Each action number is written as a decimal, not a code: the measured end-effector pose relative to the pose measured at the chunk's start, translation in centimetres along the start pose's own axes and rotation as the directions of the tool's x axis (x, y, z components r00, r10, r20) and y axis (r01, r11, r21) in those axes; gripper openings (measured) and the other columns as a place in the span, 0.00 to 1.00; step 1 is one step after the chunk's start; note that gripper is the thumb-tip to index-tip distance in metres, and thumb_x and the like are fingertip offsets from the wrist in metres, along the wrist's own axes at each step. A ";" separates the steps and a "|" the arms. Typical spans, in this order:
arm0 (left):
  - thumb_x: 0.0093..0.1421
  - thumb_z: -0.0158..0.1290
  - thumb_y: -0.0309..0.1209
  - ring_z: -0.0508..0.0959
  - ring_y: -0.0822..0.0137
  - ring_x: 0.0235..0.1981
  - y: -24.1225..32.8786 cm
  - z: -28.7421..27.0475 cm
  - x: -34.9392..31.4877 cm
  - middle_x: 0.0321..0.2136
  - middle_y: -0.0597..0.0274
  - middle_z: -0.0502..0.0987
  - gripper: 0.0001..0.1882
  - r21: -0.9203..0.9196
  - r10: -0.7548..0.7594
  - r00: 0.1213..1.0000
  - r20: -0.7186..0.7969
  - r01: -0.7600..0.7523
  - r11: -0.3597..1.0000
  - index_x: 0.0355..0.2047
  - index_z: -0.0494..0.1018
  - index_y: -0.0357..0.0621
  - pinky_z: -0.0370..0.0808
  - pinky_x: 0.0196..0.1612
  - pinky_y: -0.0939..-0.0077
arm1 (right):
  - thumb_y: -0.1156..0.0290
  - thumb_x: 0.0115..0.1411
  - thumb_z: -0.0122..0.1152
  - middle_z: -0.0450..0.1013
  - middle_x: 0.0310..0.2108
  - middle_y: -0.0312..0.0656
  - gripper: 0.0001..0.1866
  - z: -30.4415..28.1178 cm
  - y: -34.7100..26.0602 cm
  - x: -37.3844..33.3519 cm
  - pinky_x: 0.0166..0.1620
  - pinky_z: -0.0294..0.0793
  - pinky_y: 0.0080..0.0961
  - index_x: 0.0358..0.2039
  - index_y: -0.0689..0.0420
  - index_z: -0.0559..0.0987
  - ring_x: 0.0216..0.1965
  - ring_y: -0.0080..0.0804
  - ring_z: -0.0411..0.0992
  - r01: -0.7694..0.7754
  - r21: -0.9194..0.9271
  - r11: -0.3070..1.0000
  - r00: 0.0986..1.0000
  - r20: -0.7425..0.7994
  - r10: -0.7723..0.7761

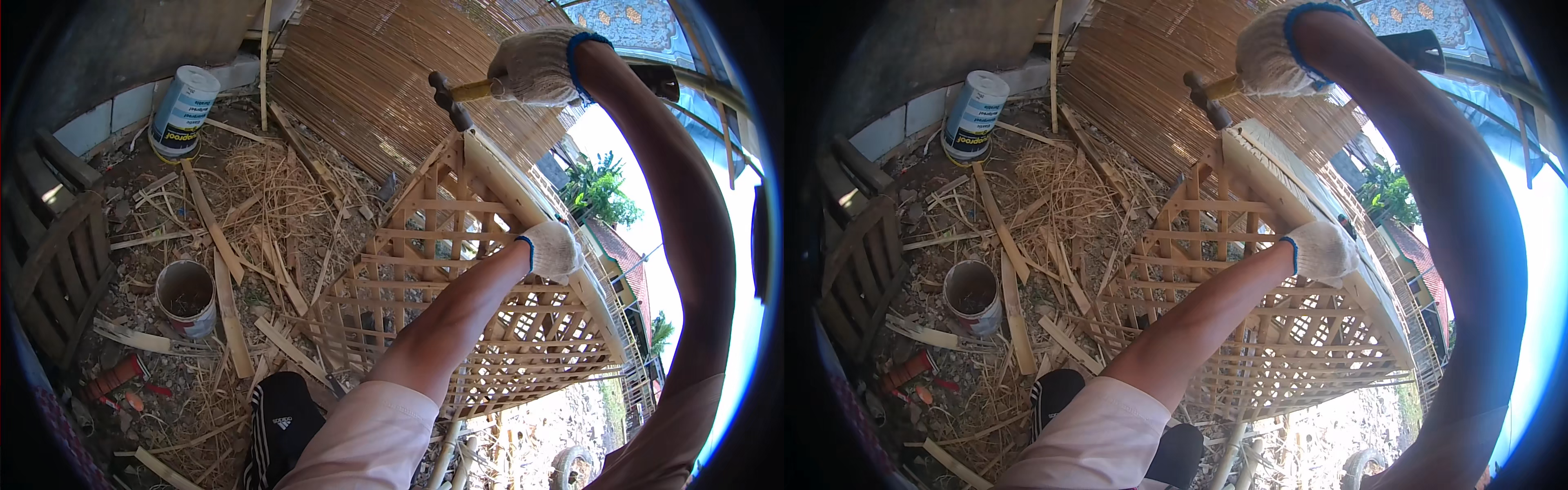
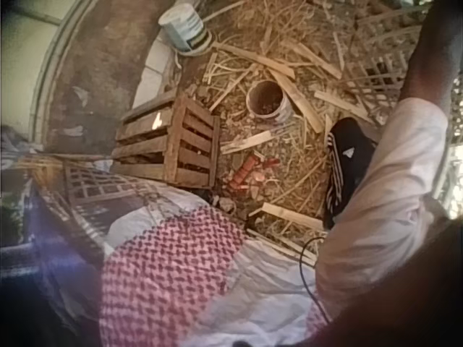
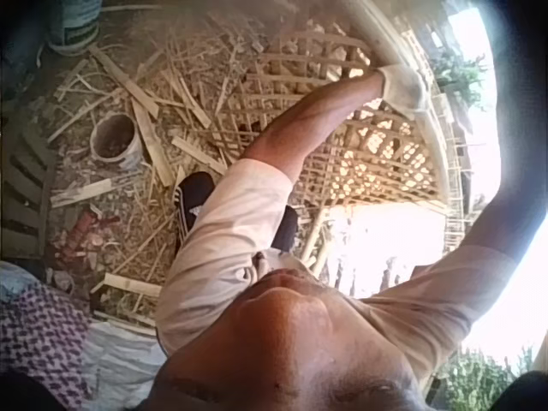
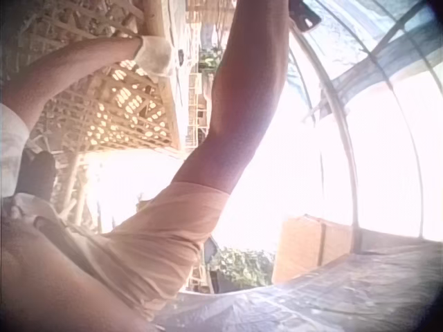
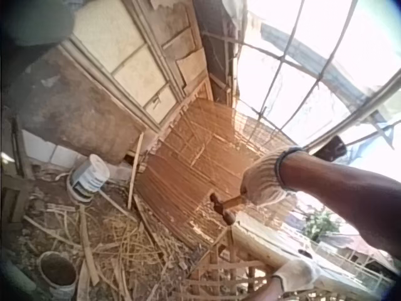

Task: Constructing a large bamboo structure by sawing strips, hammering components together, and assembling woven panels.

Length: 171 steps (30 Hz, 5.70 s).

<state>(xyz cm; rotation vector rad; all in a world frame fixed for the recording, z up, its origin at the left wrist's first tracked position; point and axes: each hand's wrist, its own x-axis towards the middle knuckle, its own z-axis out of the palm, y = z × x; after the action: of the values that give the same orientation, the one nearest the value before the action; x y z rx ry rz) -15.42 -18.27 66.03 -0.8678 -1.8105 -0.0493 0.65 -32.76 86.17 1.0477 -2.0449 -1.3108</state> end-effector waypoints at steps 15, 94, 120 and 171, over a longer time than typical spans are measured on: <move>0.56 0.64 0.51 0.86 0.60 0.37 -0.4 0.7 -0.9 0.32 0.60 0.84 0.20 -0.025 -0.019 0.999 -0.043 0.018 1.000 0.34 0.79 0.47 0.83 0.41 0.63 | 0.65 0.64 0.68 0.78 0.25 0.48 0.11 20.4 4.5 -15.1 0.33 0.77 0.44 0.41 0.55 0.78 0.27 0.51 0.79 0.091 0.534 0.840 0.856 -0.473 0.208; 0.66 0.54 0.37 0.85 0.63 0.30 -0.2 0.7 -2.0 0.24 0.67 0.80 0.07 0.094 -0.035 0.996 -0.086 0.043 0.995 0.34 0.77 0.51 0.81 0.33 0.63 | 0.56 0.61 0.70 0.76 0.24 0.50 0.17 23.9 3.7 -14.2 0.32 0.78 0.49 0.35 0.55 0.75 0.27 0.52 0.80 -0.094 0.321 0.942 0.959 -0.225 0.172; 0.56 0.64 0.55 0.82 0.59 0.47 0.0 -1.2 -0.3 0.41 0.61 0.82 0.26 0.026 -0.035 0.999 0.026 0.034 0.999 0.45 0.77 0.49 0.81 0.49 0.62 | 0.63 0.65 0.53 0.74 0.24 0.47 0.13 32.6 -18.4 -36.1 0.33 0.74 0.39 0.37 0.61 0.75 0.24 0.43 0.76 -0.213 0.935 -0.285 0.464 0.353 0.812; 0.70 0.51 0.49 0.80 0.50 0.46 3.8 -1.6 0.8 0.40 0.51 0.83 0.21 0.309 -0.311 0.950 0.040 0.284 0.908 0.43 0.81 0.46 0.74 0.52 0.51 | 0.69 0.71 0.54 0.76 0.26 0.48 0.11 37.5 -26.5 -30.1 0.34 0.76 0.38 0.49 0.62 0.75 0.27 0.42 0.80 0.024 0.881 -0.473 0.250 0.453 0.856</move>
<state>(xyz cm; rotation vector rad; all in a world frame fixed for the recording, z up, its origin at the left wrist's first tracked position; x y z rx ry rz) -12.05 -15.76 66.05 -0.3789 -1.9582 0.0691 -0.36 5.13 46.49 0.2244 -1.9578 1.4947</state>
